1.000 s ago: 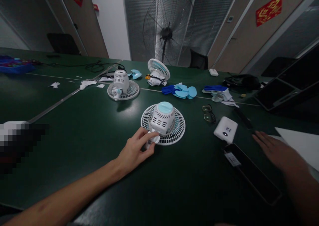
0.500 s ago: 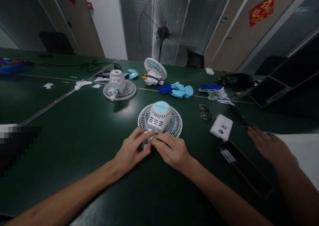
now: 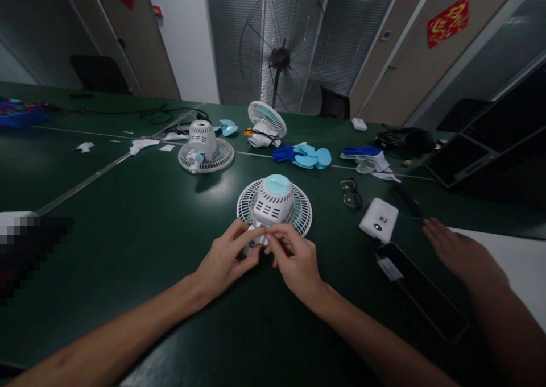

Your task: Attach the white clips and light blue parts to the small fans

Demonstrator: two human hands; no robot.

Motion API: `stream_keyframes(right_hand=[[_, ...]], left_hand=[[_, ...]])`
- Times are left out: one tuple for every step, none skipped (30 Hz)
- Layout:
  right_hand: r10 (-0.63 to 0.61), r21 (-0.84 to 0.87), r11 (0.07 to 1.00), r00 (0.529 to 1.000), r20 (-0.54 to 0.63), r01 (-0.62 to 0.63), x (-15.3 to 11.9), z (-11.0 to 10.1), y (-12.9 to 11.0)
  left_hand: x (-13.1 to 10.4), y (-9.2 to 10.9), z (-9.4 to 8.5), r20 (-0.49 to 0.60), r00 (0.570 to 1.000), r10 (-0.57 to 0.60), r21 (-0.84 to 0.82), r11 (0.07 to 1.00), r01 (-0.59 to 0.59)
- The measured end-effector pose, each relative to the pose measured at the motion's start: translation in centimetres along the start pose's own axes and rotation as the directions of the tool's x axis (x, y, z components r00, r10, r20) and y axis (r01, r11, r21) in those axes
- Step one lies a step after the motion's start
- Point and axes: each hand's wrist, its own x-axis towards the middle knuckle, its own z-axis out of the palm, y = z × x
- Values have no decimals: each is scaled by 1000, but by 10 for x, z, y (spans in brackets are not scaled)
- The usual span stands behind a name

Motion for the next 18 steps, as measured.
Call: stream_keyframes(right_hand=[[-98, -85, 992, 995, 3, 98, 0, -3, 1], [-208, -178, 961, 978, 25, 209, 0, -7, 3], [-317, -262, 909, 946, 67, 323, 1, -11, 5], [-408, -323, 845, 905, 124, 425, 1, -14, 7], [-467, -357, 789, 865, 181, 501, 2, -17, 10], [-498, -372, 753, 840, 216, 542, 3, -19, 12], [-507, -382, 737, 830, 232, 557, 4, -21, 15], [-506, -388, 737, 832, 228, 554, 5, -21, 17], [-499, -392, 743, 839, 215, 542, 6, -21, 18], [-493, -395, 750, 846, 201, 531, 6, -20, 19], [-491, -394, 755, 850, 192, 525, 7, -20, 19], [-492, -390, 757, 850, 187, 524, 7, -19, 19], [-497, -386, 758, 849, 181, 526, 7, -18, 19], [-504, -384, 756, 846, 175, 530, 7, -18, 18], [-514, -383, 751, 840, 171, 538, 7, -18, 17], [-527, -382, 744, 833, 170, 549, 7, -18, 16], [-540, -381, 734, 824, 174, 562, 7, -19, 16], [-549, -379, 726, 816, 182, 573, 7, -19, 15]], left_hand=[[0, 0, 0, 1, 1000, 0, 1, 1000, 0], [0, 0, 0, -3, 1000, -2, 1, 1000, 3], [0, 0, 0, -8, 1000, -6, -1, 1000, 6], [0, 0, 0, -13, 1000, -9, -5, 1000, 9], [0, 0, 0, -20, 1000, -9, -9, 1000, 9], [1, -1, 1, -25, 1000, -9, -12, 1000, 9], [1, -1, 1, -30, 1000, -6, -14, 1000, 6], [1, -1, 1, -37, 999, -1, -15, 1000, 0], [1, -1, 1, -46, 999, 5, -16, 1000, -6], [1, -1, 1, -54, 999, 11, -18, 1000, -12], [1, -1, 1, -56, 998, 14, -20, 1000, -15], [2, 0, 0, -56, 998, 16, -21, 1000, -17], [2, 1, 0, -56, 998, 16, -22, 1000, -17], [3, 2, 0, -57, 998, 16, -22, 1000, -17], [3, 3, -1, -59, 998, 16, -23, 1000, -18], [3, 4, -1, -60, 998, 16, -24, 1000, -18], [4, 4, -1, -61, 998, 16, -27, 999, -18], [4, 4, 0, -62, 998, 17, -30, 999, -19]])
